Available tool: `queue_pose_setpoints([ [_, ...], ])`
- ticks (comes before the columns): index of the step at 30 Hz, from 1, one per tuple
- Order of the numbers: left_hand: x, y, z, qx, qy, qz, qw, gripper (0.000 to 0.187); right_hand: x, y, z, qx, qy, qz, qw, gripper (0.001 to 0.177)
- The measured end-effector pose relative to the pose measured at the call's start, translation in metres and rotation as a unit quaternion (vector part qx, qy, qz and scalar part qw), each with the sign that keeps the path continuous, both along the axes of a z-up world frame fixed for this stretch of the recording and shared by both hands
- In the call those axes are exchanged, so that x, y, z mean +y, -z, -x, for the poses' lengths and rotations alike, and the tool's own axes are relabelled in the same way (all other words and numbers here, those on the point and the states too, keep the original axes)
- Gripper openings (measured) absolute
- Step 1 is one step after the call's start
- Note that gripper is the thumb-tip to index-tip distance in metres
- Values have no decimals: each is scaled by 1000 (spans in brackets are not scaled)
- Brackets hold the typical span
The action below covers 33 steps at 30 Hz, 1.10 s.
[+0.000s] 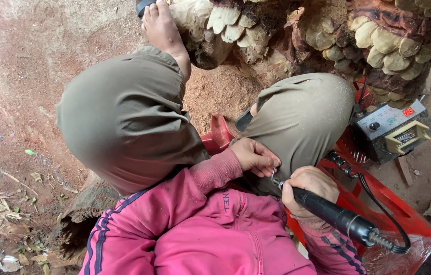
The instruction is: Carving intricate patterns into a large wooden burl using a handheld rotary tool.
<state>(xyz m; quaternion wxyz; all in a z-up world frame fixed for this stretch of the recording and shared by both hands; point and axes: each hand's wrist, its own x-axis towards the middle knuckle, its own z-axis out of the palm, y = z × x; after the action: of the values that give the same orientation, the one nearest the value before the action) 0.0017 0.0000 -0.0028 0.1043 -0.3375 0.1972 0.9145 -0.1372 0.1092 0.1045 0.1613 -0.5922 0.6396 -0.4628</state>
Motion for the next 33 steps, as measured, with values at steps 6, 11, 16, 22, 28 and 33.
queue_pose_setpoints([
  [6, -1, -3, 0, -4, -3, 7, 1000, 25, 4, 6, 12, 16, 2, -25, 1000, 20],
  [11, 0, -2, 1, -4, 0, 6, 1000, 27, 1, 1, 7, -10, 4, -10, 1000, 18],
  [16, 1, -2, 1, -9, -4, 14, 1000, 26, -1, 0, 0, -31, 4, -9, 999, 17],
  [22, -1, -1, 1, -7, 5, 17, 1000, 26, -4, 3, 5, -28, 12, -21, 999, 21],
  [28, 2, 0, 2, -11, 0, 26, 1000, 25, -4, 2, 9, -18, 13, -31, 999, 21],
  [33, 1, 3, 2, -4, 7, 14, 1000, 27, 1, 2, 3, -37, 19, -33, 999, 22],
])
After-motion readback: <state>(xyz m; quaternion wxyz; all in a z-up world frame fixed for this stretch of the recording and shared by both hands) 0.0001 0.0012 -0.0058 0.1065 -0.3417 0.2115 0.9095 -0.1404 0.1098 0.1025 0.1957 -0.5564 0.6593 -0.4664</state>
